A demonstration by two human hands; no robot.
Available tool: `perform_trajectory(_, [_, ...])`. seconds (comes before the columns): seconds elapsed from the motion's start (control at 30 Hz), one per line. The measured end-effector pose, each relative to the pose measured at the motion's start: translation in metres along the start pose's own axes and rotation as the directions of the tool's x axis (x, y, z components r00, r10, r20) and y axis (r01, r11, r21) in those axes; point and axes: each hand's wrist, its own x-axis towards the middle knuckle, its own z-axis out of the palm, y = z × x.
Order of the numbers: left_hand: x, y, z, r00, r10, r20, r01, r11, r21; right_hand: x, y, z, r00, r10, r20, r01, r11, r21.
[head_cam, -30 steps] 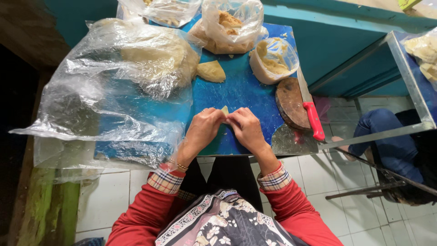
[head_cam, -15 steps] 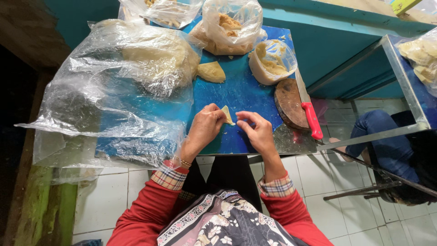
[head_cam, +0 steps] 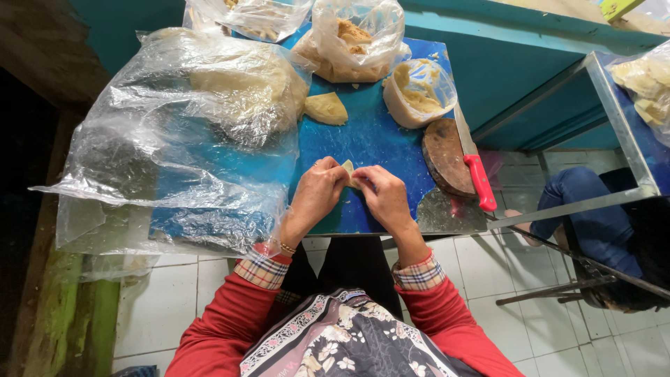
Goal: The person sits at a small blue table and folds triangular pastry wrappers one at a time, pinching them closed around a portion of filling taken from a plastic container, and places each folded pastry into a plastic bag. A knife and cutting board rest on the table beside the work area.
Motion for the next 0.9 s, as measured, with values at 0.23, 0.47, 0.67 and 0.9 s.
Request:
perform_trajectory(0.23, [-0.001,0.000,-0.001,1.000,0.011,-0.019,-0.011,1.000,-0.001,-0.015,-0.009,-0.010,0.995,-0.064,-0.076,0.055,0.992,-0.115])
perform_trajectory(0.47, [0.000,0.000,-0.001,1.000,0.023,-0.019,-0.023,1.000,-0.002,-0.005,0.000,0.003,0.988,-0.140,-0.066,0.126,0.976,-0.180])
perform_trajectory(0.67, [0.000,-0.002,0.000,0.999,0.023,-0.029,-0.024,0.999,-0.024,-0.006,-0.002,0.015,0.983,-0.125,-0.138,0.116,0.991,-0.073])
perform_trajectory(0.9, [0.001,-0.004,0.003,0.998,0.008,-0.066,-0.008,1.000,0.001,-0.008,-0.003,0.012,0.993,-0.047,-0.108,0.055,0.996,0.077])
